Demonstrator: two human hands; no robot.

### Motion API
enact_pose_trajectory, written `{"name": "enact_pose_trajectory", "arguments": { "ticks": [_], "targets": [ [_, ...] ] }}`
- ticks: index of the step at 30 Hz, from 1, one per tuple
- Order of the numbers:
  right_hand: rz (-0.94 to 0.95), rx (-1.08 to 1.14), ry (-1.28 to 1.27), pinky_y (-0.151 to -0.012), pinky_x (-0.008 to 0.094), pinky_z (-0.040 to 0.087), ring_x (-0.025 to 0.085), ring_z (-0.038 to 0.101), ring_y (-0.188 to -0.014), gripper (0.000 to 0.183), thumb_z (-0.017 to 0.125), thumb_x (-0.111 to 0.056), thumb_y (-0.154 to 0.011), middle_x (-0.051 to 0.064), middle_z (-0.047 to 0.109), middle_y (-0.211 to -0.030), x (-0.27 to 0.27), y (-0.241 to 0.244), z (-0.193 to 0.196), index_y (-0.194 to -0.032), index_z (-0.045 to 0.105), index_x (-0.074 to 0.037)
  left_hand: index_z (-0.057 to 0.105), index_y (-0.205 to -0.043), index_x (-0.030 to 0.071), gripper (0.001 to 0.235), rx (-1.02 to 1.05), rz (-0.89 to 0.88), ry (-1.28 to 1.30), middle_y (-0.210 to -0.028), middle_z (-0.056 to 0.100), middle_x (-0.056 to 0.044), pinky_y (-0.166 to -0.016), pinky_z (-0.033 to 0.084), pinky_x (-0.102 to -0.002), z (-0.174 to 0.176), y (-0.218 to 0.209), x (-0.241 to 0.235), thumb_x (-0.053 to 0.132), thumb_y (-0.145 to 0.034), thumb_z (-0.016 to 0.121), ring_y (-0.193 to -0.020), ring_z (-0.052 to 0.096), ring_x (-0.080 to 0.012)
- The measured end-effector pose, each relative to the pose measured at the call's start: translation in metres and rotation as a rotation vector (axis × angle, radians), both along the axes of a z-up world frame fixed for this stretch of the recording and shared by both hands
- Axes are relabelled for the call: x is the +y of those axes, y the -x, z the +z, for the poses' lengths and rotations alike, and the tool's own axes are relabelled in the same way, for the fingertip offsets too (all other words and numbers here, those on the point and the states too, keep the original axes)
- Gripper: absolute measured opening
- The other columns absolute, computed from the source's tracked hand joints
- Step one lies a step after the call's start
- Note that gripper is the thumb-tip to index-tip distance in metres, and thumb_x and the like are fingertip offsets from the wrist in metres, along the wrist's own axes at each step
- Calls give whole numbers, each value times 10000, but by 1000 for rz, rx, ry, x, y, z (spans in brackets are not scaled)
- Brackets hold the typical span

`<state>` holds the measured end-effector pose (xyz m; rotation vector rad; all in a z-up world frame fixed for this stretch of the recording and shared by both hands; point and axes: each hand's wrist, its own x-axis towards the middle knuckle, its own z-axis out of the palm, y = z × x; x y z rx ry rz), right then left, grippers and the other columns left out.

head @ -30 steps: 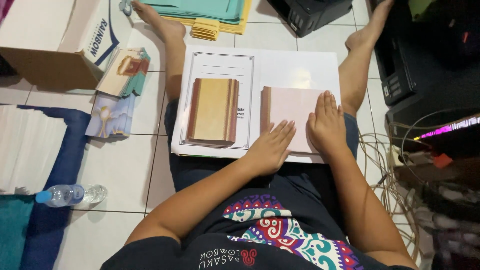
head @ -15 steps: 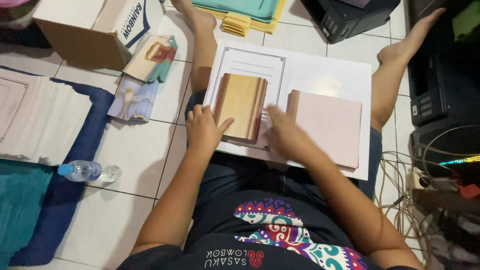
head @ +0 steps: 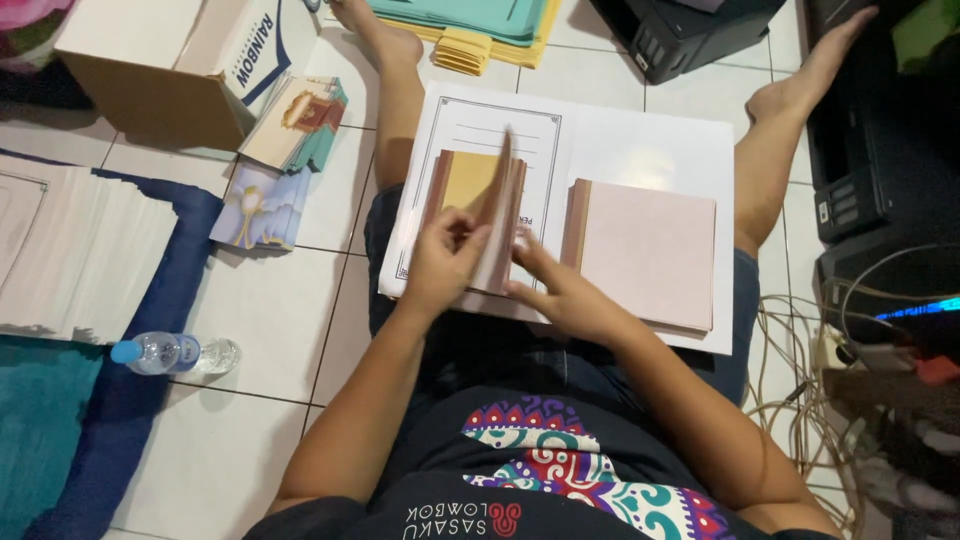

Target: Manually folding pink paper sheets and assembling them into booklets on a tiled floor.

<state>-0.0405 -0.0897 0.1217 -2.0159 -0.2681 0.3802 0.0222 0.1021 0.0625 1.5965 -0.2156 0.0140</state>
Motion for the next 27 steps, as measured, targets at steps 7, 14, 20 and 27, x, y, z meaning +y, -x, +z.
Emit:
{"name": "enact_pose_trajectory", "arguments": {
  "ticks": [7, 14, 20, 27],
  "targets": [
    [-540, 239, -383, -740, 496, 595, 265, 634, -1049, 562, 666, -247, -983, 123, 621, -1337, -97, 18, -46, -1496, 445, -185, 547, -934, 93, 192, 51, -258, 229, -754, 621, 5, -538, 508, -183, 37, 24, -59, 163, -942, 726, -631, 630, -54],
    [-694, -193, -321, -772, 289, 523, 169, 620, -866, 397, 665, -35, -973, 86, 643, -989, -192, 49, -51, -1350, 543, -17, 520, -1162, 120, 350, -174, -284, -60, -972, 670, -65, -706, 565, -300, -1, 10, -87, 169, -903, 750, -827, 698, -178],
    [-727, -85, -275, -559, 269, 519, 172, 632, -708, 528, 653, -25, -942, 119, 661, -891, -209, 49, -101, -1438, 472, -5, 584, -1346, 122, 440, -698, -269, -584, -1217, 572, -157, -951, 518, -467, -33, 16, -86, 259, -938, 676, -1140, 591, -363],
    [-802, -162, -128, -533, 300, 473, 213, 600, -670, 621, 633, -3, -900, 164, 639, -832, -191, 49, -94, -1490, 442, 5, 476, -1484, 129, 783, -729, -416, -777, -1553, 338, -324, -1156, 340, -589, -30, 33, -83, 528, -857, 724, -1431, 369, -508]
  ]
}}
